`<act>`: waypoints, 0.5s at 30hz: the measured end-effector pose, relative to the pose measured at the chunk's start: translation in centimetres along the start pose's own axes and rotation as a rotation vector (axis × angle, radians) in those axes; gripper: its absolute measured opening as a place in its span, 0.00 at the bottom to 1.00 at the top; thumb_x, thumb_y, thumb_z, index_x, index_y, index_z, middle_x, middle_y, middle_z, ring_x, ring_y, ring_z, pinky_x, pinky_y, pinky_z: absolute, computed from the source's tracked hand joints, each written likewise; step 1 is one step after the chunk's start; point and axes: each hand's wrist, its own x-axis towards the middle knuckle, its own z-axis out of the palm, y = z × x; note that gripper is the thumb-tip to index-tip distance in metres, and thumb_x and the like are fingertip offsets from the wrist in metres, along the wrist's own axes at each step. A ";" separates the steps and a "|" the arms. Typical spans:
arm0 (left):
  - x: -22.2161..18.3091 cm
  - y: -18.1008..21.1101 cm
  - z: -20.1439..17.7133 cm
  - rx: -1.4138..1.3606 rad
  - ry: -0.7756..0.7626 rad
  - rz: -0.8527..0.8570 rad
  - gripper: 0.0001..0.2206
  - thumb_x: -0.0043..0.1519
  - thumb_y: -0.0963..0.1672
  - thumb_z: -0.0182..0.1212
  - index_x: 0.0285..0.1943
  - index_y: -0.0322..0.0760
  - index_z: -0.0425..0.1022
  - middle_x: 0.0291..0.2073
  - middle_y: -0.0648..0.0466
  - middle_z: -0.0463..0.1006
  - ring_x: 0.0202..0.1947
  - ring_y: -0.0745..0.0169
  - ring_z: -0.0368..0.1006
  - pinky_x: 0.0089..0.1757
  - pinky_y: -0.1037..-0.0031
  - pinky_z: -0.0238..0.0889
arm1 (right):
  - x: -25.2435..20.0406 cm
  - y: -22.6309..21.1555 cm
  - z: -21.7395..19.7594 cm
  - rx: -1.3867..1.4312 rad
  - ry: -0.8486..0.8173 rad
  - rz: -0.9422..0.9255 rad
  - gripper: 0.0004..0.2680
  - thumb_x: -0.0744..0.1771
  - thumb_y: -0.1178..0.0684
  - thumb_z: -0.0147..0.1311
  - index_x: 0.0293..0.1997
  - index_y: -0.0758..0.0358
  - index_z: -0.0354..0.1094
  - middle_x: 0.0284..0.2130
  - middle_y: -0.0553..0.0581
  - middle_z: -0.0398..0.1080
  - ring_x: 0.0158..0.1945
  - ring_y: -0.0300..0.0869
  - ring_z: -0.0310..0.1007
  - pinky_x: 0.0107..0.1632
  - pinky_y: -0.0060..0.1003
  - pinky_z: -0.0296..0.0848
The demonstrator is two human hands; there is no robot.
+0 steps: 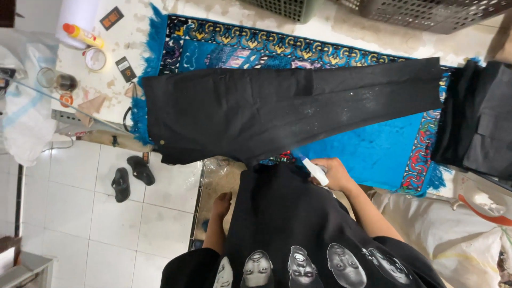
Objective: Ironing and folding a pair of black pants on a work table in a factory setting.
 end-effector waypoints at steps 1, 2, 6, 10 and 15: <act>-0.2 -0.4 -0.6 -0.005 0.005 -0.012 0.26 0.68 0.56 0.56 0.64 0.33 0.77 0.53 0.35 0.80 0.54 0.37 0.78 0.53 0.48 0.69 | 1.1 -2.1 0.6 0.002 -0.014 0.000 0.18 0.52 0.53 0.73 0.44 0.49 0.81 0.35 0.56 0.82 0.43 0.56 0.81 0.48 0.49 0.75; -0.4 -0.8 -1.1 -0.020 -0.012 -0.035 0.27 0.69 0.56 0.55 0.65 0.32 0.75 0.54 0.35 0.80 0.55 0.36 0.77 0.54 0.48 0.69 | 2.2 -4.1 1.2 0.020 -0.005 -0.042 0.19 0.53 0.53 0.74 0.46 0.51 0.80 0.37 0.58 0.81 0.45 0.57 0.80 0.49 0.50 0.74; -0.5 -3.4 -2.8 -0.089 0.003 -0.117 0.26 0.69 0.55 0.58 0.66 0.33 0.74 0.54 0.36 0.80 0.54 0.39 0.78 0.52 0.50 0.70 | 5.9 -7.5 3.7 -0.034 0.030 -0.109 0.17 0.54 0.51 0.73 0.45 0.53 0.78 0.38 0.57 0.80 0.46 0.57 0.79 0.49 0.49 0.74; -0.6 -6.7 -4.1 -0.143 -0.010 -0.141 0.27 0.69 0.56 0.58 0.66 0.33 0.75 0.53 0.38 0.80 0.52 0.42 0.79 0.50 0.53 0.71 | 8.6 -8.1 5.3 -0.038 0.060 -0.089 0.19 0.54 0.52 0.75 0.48 0.54 0.79 0.39 0.57 0.80 0.47 0.55 0.79 0.52 0.48 0.74; -1.4 -7.8 -4.5 -0.121 -0.010 -0.157 0.29 0.68 0.57 0.57 0.65 0.30 0.74 0.52 0.37 0.81 0.50 0.42 0.80 0.50 0.52 0.71 | 7.9 -11.8 4.4 -0.150 -0.447 0.031 0.18 0.49 0.51 0.74 0.40 0.50 0.81 0.34 0.59 0.82 0.46 0.62 0.80 0.51 0.56 0.76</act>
